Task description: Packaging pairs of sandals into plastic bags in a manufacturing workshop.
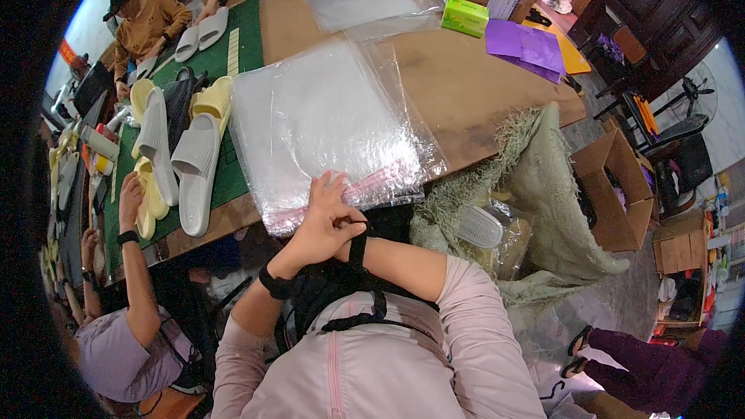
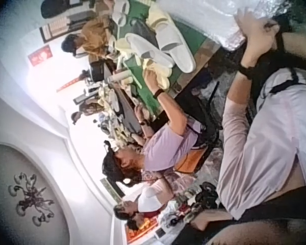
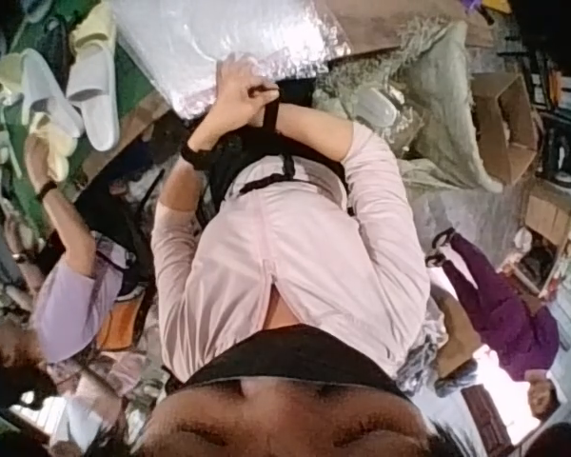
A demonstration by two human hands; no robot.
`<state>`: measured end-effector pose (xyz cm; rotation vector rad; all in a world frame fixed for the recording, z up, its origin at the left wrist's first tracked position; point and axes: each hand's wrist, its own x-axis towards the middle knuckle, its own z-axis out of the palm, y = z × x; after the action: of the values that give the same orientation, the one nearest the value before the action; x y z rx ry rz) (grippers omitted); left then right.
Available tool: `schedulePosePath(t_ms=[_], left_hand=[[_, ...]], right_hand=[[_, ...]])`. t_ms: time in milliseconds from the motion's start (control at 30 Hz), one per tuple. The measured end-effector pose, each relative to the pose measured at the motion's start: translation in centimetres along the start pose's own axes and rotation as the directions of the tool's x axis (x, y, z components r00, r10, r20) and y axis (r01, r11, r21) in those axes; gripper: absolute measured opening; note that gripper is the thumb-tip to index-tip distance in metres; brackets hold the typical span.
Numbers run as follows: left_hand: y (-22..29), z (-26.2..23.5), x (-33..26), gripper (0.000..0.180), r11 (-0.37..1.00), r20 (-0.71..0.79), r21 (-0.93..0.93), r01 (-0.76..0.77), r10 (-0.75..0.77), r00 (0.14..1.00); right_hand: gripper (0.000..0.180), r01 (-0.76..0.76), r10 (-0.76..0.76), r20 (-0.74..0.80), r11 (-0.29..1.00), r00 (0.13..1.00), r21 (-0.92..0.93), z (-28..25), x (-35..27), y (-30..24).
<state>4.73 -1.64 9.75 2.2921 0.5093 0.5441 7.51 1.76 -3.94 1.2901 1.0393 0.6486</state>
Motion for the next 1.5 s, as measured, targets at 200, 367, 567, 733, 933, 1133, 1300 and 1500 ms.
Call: schedulePosePath(t_ms=[200, 367, 567, 733, 933, 1133, 1300, 1500], left_hand=[[0.9, -1.3, 1.0, 0.015, 0.984, 0.216, -0.069, 0.163, -0.144, 0.966], [-0.9, 0.4, 0.7, 0.012, 0.993, 0.075, -0.076, 0.085, -0.08, 0.994], [-0.7, 1.1, 1.3, 0.01, 0.992, -0.013, -0.021, 0.122, -0.123, 0.992], [-0.7, 1.0, 1.3, 0.01, 0.987, 0.038, -0.039, 0.155, -0.153, 0.987], [-1.2, 1.5, 0.7, 0.01, 0.988, -0.044, -0.046, 0.148, -0.15, 0.988], [-0.8, 1.4, 0.3, 0.013, 0.994, -0.087, -0.044, 0.099, -0.102, 0.991], [-0.9, 0.7, -1.0, 0.02, 0.982, -0.086, -0.175, 0.066, -0.081, 0.993], [1.3, -1.8, -1.7, 0.023, 0.873, 0.239, -0.423, 0.243, -0.151, 0.959]], right_hand=[[0.067, 0.007, -0.004, -0.032, 0.995, 0.999, 0.096, 2.7, -1.8, 0.4], [0.067, 0.021, -0.008, -0.074, 0.984, 0.997, 0.177, 2.0, -2.2, 1.1], [0.067, 0.041, -0.011, -0.111, 0.962, 0.994, 0.27, 0.9, -2.3, 2.2], [0.068, 0.052, -0.007, -0.13, 0.938, 0.991, 0.344, 2.1, -2.2, 2.9], [0.068, 0.076, -0.001, -0.172, 0.899, 0.985, 0.432, 2.4, -3.8, 3.7], [0.068, 0.094, 0.011, -0.199, 0.854, 0.98, 0.511, 2.7, -3.8, 4.7], [0.069, 0.117, 0.022, -0.229, 0.809, 0.973, 0.576, 4.6, -4.1, 5.9], [0.069, 0.143, 0.038, -0.255, 0.745, 0.966, 0.651, 4.4, -4.6, 6.9]])
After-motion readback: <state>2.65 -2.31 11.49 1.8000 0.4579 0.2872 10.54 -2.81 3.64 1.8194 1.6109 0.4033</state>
